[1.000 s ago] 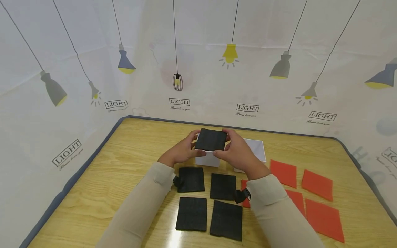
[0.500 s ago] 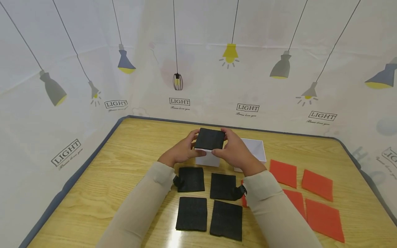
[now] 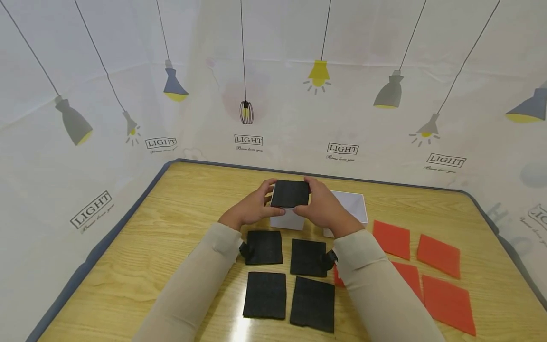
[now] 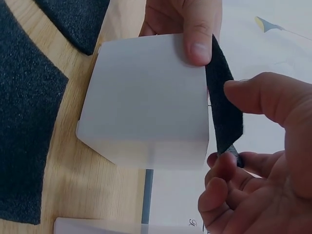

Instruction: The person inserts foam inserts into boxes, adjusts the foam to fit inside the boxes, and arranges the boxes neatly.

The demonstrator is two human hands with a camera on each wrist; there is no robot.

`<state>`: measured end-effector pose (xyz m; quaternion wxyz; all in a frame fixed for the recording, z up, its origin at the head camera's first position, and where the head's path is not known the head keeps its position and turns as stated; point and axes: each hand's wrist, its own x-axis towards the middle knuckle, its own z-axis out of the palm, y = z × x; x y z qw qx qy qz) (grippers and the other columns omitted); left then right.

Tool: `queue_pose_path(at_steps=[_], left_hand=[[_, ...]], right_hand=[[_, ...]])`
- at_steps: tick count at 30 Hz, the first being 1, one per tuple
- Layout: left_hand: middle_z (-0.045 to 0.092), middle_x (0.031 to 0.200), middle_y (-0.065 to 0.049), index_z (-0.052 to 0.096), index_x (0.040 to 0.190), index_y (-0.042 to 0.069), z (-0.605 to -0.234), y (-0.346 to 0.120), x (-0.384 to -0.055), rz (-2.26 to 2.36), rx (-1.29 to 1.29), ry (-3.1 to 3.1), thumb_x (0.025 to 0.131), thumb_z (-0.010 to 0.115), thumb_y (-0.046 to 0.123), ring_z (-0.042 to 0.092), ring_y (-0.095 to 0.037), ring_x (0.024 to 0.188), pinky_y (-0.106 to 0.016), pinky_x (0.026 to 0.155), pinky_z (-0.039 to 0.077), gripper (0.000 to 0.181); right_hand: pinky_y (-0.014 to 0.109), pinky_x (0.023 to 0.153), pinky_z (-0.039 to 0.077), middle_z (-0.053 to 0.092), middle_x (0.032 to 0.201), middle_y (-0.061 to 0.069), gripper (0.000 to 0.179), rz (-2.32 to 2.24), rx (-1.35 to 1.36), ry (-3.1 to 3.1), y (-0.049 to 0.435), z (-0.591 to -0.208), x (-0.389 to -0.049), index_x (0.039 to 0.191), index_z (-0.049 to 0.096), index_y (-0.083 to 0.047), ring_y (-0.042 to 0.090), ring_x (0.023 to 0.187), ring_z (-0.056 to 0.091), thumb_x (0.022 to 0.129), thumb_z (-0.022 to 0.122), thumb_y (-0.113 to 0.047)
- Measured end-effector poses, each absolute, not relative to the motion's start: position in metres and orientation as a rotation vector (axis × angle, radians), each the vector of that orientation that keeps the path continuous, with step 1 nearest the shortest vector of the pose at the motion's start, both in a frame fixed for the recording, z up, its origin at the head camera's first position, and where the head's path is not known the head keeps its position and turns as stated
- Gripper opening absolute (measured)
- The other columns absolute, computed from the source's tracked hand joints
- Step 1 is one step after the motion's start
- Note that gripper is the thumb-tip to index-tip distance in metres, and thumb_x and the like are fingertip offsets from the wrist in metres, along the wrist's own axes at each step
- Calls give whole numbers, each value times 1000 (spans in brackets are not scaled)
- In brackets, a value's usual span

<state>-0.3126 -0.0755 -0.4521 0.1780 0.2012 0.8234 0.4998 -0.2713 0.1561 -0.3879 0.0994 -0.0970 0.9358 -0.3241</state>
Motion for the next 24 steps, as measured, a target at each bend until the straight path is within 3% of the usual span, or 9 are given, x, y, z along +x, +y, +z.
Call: queue_pose_path(at_steps=[4, 10, 20, 24], left_hand=[[22, 175, -11, 9, 170, 23, -452, -76, -312, 1412, 573, 2327, 94, 82, 38, 29, -32, 159, -53, 122, 37, 106], [22, 175, -11, 8, 171, 24, -452, -75, -312, 1404, 572, 2329, 94, 81, 39, 30, -32, 159, -52, 122, 38, 107], [22, 175, -12, 7, 171, 22, -449, -76, -311, 1405, 555, 2327, 94, 82, 40, 30, -32, 159, -52, 122, 37, 109], [22, 175, -12, 8, 171, 22, -449, -75, -311, 1402, 554, 2327, 94, 82, 39, 30, -32, 159, -52, 122, 37, 108]], right_hand=[[62, 117, 39, 34, 165, 27, 96, -881, -326, 2789, 155, -388, -272, 167, 16, -1, 44, 148, 42, 97, 75, -26], [63, 120, 34, 21, 171, 27, 95, -822, -333, 2786, 153, -388, -272, 168, 12, -1, 45, 154, 31, 99, 72, -26], [64, 121, 33, 19, 171, 30, 81, -659, -353, 2808, 150, -392, -273, 167, 25, -3, 49, 154, 31, 102, 68, -27], [63, 115, 41, 26, 166, 32, 82, -629, -370, 2825, 150, -393, -270, 167, 26, -6, 49, 145, 43, 102, 69, -29]])
